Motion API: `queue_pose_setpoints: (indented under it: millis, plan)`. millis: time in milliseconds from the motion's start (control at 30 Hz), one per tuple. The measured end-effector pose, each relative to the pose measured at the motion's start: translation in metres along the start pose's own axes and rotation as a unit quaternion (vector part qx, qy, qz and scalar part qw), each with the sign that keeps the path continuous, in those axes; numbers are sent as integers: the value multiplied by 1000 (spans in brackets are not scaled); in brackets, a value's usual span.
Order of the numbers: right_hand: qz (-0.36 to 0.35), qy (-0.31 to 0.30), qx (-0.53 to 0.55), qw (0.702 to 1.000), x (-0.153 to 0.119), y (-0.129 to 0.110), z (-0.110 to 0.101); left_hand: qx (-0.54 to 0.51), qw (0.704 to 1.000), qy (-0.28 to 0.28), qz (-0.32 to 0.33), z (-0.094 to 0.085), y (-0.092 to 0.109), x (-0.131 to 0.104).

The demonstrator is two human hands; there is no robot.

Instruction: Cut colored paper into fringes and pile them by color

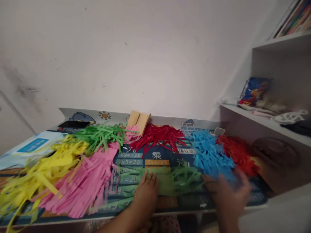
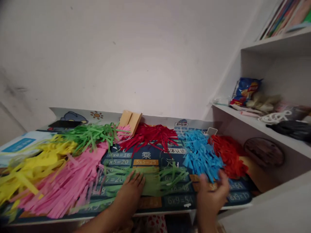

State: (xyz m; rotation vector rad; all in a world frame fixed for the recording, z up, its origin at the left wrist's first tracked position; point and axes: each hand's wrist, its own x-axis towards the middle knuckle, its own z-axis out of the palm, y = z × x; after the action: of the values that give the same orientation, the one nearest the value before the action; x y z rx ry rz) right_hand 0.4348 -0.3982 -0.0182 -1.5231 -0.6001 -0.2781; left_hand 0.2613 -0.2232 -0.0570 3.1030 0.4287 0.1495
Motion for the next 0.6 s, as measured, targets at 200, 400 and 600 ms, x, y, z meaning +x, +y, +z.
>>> queue_pose_setpoints:
  millis: [200, 400, 600]
  plan:
    - [-268, -367, -218, 864, -65, 20, 65, -40, 999, -27, -19, -13, -1, -1]
    - [-302, -286, -226, 881, -28, 22, 71, 18, 985, 104, -136, -57, -68, -29]
    - [-257, -263, -285, 885, 0, -8, 78, -24, 989, 143, -12, -55, -7, -35]
